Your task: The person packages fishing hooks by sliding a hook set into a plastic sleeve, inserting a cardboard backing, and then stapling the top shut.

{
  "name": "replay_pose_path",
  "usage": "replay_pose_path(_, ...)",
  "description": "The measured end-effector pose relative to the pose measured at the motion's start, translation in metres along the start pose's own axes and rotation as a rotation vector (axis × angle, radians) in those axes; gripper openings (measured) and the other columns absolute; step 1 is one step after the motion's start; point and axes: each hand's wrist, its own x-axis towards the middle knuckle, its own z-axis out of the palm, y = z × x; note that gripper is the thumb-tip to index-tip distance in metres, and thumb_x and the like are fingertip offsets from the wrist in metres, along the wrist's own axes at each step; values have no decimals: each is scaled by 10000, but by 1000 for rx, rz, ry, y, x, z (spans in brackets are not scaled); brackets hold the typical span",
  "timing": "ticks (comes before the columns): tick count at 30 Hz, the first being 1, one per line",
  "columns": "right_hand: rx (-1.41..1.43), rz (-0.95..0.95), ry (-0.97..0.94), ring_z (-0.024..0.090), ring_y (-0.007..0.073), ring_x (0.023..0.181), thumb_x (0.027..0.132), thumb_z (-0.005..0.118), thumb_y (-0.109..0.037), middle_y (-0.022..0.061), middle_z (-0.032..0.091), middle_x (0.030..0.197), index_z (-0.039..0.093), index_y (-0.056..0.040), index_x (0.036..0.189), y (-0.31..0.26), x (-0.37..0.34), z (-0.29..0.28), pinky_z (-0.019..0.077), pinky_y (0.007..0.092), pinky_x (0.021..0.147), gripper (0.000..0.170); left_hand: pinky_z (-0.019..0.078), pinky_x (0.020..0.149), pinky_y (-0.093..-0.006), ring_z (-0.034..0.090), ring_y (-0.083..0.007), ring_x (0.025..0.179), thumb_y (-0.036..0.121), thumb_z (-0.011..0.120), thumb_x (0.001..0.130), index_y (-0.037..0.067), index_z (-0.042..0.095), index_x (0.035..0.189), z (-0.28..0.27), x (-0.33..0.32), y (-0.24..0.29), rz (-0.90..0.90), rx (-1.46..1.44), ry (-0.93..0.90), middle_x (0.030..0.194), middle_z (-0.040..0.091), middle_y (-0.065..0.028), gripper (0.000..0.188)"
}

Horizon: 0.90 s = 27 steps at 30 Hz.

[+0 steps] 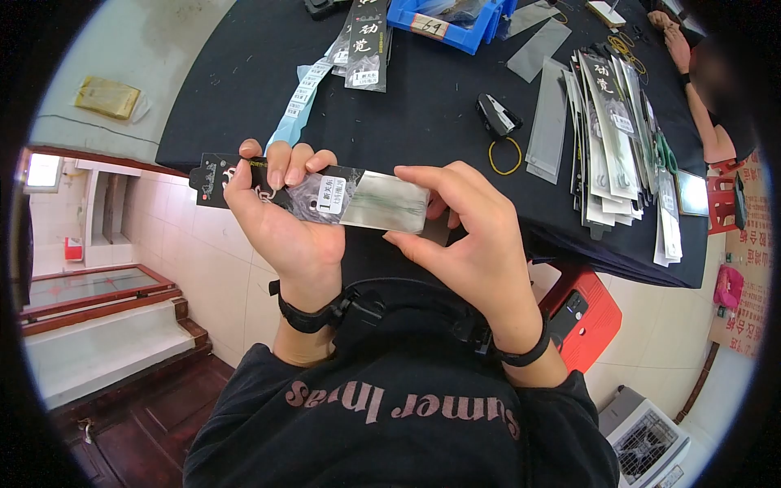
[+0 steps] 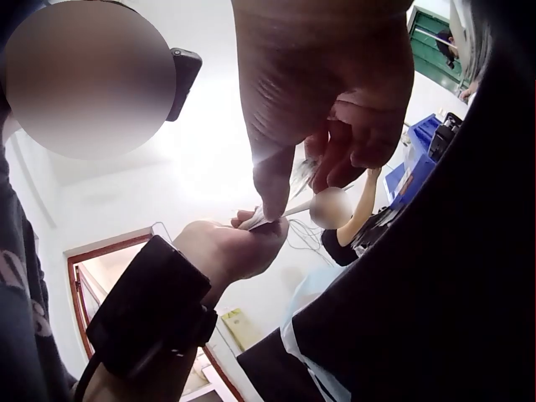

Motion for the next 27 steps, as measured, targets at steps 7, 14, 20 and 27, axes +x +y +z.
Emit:
replay_pose_path(7,29,7,20,525,115,684,587,831,-67,15,552,791,658,-81,1102,0,-1,1,397,235,570,544,383,719,-323,378,-96,657,276,389,965,171,434,984,-3,1,0,-2,28,-35,686,368,22,115)
replay_pose_path(14,-22,109,31,531,102,709,641,831,-121,13,586,839,645,-56,1119,-4,-2,-9,411,235,589,516,403,694,-294,394,-89,630,274,480,941,152,520,946,-4,16,-4,-159,-8,-30,664,362,34,129)
replay_pose_path(20,98,280,99,612,105,758,815,702,-137,48,664,862,664,-30,1061,25,13,-10,458,224,644,271,442,684,-339,470,-142,665,421,420,978,104,530,1018,-24,61,-37,-465,314,-378,681,441,-11,337)
replay_pose_path(27,56,254,136,605,104,705,837,642,-75,45,660,830,688,-19,965,38,16,-4,456,228,616,147,463,653,-331,486,-138,639,426,421,973,59,504,1002,-25,75,-49,-477,421,-387,664,449,-17,378)
